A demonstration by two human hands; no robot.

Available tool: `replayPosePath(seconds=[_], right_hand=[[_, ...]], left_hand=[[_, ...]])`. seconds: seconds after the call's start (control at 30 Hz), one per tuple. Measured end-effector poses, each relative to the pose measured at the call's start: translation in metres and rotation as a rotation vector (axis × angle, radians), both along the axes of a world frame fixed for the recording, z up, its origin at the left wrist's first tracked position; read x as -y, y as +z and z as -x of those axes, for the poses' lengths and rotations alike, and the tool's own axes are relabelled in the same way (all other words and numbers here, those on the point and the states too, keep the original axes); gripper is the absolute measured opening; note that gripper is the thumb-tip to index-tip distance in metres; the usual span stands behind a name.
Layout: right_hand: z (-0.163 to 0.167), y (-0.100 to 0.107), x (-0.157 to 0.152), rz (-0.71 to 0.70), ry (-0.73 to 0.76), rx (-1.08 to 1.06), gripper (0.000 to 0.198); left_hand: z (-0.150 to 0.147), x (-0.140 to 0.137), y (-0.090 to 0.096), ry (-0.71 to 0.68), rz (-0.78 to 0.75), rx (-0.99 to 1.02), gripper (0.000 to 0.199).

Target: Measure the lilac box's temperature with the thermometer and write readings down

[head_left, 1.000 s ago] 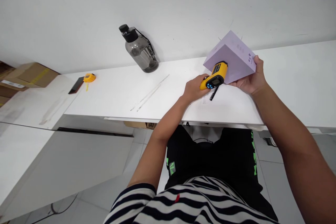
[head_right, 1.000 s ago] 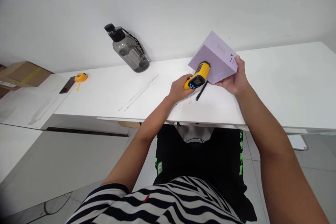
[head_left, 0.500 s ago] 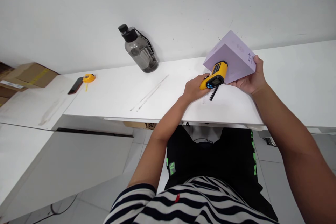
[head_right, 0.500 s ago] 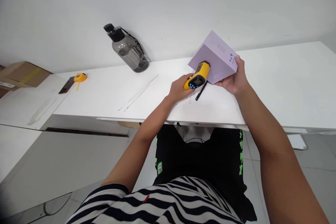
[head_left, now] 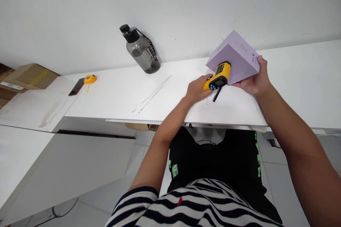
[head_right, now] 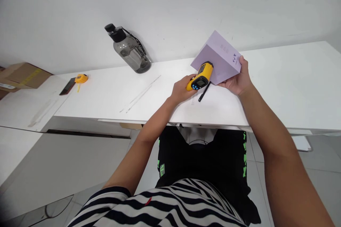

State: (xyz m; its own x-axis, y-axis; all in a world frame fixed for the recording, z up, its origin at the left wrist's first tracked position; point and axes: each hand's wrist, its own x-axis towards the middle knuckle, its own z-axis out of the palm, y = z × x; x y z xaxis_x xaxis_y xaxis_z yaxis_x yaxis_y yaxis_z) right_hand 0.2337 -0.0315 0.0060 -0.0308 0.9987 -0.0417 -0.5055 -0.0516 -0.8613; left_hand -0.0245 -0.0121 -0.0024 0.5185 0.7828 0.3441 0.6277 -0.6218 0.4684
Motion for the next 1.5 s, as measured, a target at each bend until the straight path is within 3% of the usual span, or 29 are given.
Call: replayPosePath(seconds=[0.83, 1.17, 1.33, 1.5], right_hand=[[-0.001, -0.002, -0.002, -0.006, 0.013, 0.007, 0.064], [0.005, 0.003, 0.002, -0.012, -0.011, -0.001, 0.066], [0.003, -0.003, -0.004, 0.001, -0.146, 0.038, 0.065], [-0.019, -0.013, -0.015, -0.047, -0.489, 0.212, 0.053]], left_hand=[[0.000, 0.001, 0.003, -0.007, -0.009, -0.037, 0.058], [-0.002, -0.002, -0.003, -0.048, -0.054, -0.092, 0.057], [-0.002, -0.001, 0.000, -0.036, -0.051, -0.151, 0.058], [0.001, -0.005, 0.002, 0.064, -0.022, -0.185, 0.054]])
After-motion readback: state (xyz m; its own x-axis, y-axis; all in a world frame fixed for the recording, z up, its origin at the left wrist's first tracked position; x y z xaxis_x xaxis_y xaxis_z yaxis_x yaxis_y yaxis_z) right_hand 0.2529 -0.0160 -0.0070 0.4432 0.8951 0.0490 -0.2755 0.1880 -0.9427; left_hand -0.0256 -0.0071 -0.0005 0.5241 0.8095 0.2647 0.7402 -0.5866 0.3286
